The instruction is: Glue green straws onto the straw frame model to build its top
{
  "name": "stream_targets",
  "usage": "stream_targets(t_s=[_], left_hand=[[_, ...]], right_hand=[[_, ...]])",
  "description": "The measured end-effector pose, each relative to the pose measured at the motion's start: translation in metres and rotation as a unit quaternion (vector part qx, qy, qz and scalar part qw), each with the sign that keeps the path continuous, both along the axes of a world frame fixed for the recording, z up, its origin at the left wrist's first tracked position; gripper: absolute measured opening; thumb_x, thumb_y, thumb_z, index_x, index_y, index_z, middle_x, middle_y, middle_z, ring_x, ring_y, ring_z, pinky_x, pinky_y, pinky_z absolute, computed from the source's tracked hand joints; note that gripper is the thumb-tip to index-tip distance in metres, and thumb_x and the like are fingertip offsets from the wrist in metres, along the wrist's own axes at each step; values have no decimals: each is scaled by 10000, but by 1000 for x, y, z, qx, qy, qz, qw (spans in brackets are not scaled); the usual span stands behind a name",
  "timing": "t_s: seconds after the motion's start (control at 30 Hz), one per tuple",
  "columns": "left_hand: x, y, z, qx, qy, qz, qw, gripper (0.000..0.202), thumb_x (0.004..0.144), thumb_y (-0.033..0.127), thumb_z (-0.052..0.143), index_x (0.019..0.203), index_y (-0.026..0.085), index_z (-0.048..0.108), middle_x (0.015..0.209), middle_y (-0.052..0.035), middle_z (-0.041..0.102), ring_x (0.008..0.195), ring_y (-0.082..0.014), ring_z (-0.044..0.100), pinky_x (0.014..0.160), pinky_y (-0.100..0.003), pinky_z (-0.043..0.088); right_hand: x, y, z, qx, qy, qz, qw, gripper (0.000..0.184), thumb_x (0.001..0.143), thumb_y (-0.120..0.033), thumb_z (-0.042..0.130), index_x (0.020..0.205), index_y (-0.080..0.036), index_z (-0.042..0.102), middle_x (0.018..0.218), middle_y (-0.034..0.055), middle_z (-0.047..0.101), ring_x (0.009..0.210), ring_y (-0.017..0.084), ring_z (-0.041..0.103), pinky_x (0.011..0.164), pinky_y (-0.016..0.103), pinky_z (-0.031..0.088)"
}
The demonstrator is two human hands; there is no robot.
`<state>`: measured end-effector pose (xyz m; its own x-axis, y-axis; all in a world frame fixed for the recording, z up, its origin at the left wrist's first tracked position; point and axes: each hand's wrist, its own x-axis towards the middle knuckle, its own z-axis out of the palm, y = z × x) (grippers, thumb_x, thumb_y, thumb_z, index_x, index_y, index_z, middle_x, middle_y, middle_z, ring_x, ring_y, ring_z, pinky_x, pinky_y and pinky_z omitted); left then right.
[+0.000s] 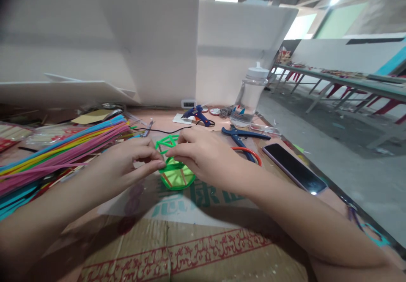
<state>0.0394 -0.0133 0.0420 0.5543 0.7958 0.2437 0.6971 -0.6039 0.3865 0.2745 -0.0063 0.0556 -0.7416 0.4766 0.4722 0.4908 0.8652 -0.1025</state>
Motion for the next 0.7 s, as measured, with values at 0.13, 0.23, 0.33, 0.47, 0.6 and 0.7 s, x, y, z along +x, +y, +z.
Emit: stream_targets(t_s=[0.13, 0.23, 0.33, 0.47, 0.6, 0.7], left_hand=[[1, 0, -1, -7, -2, -3, 1000, 330, 986, 394, 536, 767, 205, 694, 807, -24, 651, 796, -207, 576, 694, -319, 349], [0, -2, 0, -11, -2, 2, 1000, 340, 980, 393, 542, 732, 197, 666, 785, -21, 643, 769, -201, 566, 670, -313, 340], [-1, -3, 0, -12, -5, 2, 1000, 336, 984, 403, 534, 758, 199, 676, 817, -22, 663, 788, -203, 576, 686, -318, 356], [-1, -2, 0, -10, -16, 5, 1000, 316, 984, 408, 538, 818, 205, 715, 887, -40, 673, 862, -219, 592, 738, -331, 384], [-2, -1, 0, -14, -15, -3, 1000, 345, 994, 435, 519, 828, 214, 724, 872, -40, 664, 855, -217, 594, 741, -332, 390], [-1, -1, 0, -13, -8, -6, 1000, 347, 997, 425, 516, 809, 214, 717, 854, -35, 671, 823, -209, 595, 722, -326, 385]], right_hand=[[-9, 15, 4, -34, -33, 31, 998, 222, 995, -149, 572, 986, -201, 787, 885, 58, 639, 875, 194, 565, 746, 317, 395], [-15, 24, 6, -82, -43, 58, 994, 133, 947, -147, 654, 941, -201, 776, 914, 45, 619, 893, 185, 571, 757, 302, 402], [-19, 25, 7, -115, -30, 60, 991, 92, 950, -181, 664, 888, -179, 732, 906, 39, 615, 892, 182, 577, 787, 306, 417], [-14, 19, 12, -94, 92, 2, 991, 153, 1013, -223, 537, 895, -171, 618, 891, 34, 632, 856, 169, 579, 772, 301, 434], [18, 26, 26, -62, 244, -161, 954, 388, 1058, -411, 413, 767, -205, 568, 763, 21, 597, 753, 166, 578, 725, 305, 448], [50, 49, 27, -59, 225, -311, 921, 402, 999, -465, 519, 703, -205, 602, 696, 22, 597, 727, 181, 594, 715, 313, 465]])
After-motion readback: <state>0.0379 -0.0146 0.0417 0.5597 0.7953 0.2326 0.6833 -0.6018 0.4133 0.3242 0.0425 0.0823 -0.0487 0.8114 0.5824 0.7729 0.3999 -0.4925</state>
